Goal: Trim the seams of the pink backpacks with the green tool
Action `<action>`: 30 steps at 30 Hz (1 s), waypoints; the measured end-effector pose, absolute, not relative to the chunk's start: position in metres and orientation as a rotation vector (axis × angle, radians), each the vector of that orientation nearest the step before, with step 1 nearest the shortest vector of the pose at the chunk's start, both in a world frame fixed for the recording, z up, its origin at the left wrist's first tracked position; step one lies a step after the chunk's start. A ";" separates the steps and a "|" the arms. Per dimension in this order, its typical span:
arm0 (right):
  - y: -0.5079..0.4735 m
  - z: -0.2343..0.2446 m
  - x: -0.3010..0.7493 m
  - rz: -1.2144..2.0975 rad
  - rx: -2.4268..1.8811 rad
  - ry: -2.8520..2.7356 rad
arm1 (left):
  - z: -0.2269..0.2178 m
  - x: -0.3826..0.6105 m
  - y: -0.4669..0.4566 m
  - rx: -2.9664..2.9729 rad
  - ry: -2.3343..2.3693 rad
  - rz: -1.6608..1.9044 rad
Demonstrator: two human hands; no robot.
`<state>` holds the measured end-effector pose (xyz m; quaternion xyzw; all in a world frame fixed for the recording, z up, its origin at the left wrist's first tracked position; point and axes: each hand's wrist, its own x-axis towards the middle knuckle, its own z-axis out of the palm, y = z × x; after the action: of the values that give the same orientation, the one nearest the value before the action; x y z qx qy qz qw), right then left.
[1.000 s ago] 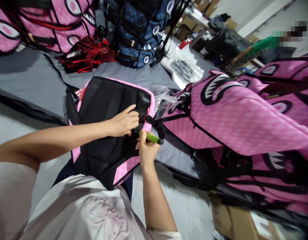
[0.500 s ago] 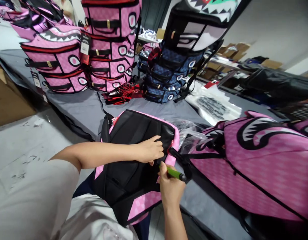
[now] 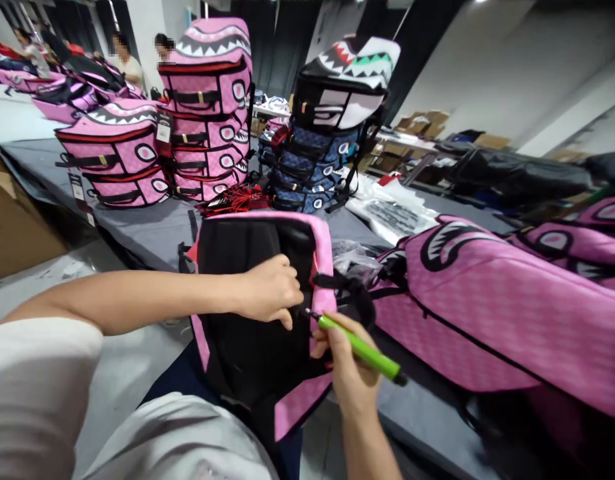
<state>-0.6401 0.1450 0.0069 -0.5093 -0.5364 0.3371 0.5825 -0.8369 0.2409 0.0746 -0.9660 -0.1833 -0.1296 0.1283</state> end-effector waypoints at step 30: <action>0.152 -0.037 -0.667 -0.019 -1.005 -1.729 | 0.061 -0.851 0.252 -2.744 -1.081 -0.428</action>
<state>-0.6667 0.1517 -0.0369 -0.4227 -0.7276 -0.0080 0.5402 -0.8508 0.2523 0.0611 -0.9178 -0.3615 -0.1431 0.0807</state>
